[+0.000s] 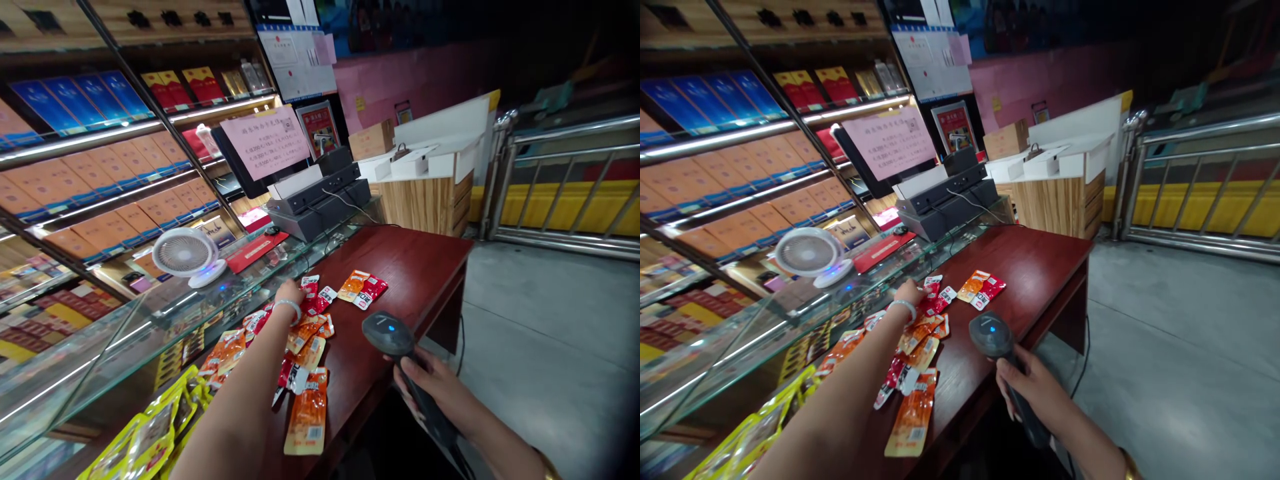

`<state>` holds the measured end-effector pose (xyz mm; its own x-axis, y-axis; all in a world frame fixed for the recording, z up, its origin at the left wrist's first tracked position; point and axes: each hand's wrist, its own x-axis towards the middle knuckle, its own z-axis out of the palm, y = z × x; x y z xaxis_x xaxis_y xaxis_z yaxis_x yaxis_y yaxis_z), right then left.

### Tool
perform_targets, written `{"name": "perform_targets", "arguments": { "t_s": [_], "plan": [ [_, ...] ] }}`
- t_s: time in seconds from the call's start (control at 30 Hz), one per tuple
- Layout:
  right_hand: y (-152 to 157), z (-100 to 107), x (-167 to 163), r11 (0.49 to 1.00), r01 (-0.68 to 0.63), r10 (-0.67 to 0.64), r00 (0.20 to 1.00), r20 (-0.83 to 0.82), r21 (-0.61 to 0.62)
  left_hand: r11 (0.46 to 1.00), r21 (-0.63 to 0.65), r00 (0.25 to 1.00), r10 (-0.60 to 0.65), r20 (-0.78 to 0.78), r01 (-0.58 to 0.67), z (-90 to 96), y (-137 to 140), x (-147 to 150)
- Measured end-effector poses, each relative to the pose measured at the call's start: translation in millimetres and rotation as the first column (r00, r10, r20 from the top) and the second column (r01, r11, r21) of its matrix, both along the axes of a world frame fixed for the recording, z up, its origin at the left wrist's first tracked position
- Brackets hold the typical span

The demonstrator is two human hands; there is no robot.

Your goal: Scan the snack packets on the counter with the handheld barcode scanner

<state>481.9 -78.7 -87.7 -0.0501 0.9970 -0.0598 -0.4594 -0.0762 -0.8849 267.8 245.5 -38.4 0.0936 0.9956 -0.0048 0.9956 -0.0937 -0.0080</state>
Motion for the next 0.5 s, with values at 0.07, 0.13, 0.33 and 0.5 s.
{"name": "perform_targets", "arguments": {
  "t_s": [0.07,0.13,0.33,0.5],
  "plan": [
    [0,0,-2,1.0,-0.004,0.004,1.0,0.006,-0.008,1.0,0.023,1.0,0.013,0.018,-0.014,0.2,-1,2],
    [-1,1,-5,1.0,-0.009,0.009,1.0,0.017,-0.011,1.0,0.009,0.999,0.022,0.049,-0.022,-0.8,0,5],
    [-2,-2,-4,0.999,-0.007,0.005,0.998,0.057,0.031,0.999,-0.041,0.978,0.028,0.207,-0.02,1.5,11,17],
    [7,3,-4,1.0,-0.02,0.02,0.999,0.04,0.007,0.996,0.072,0.885,-0.082,0.458,0.056,9.4,-3,28]
  ]
}}
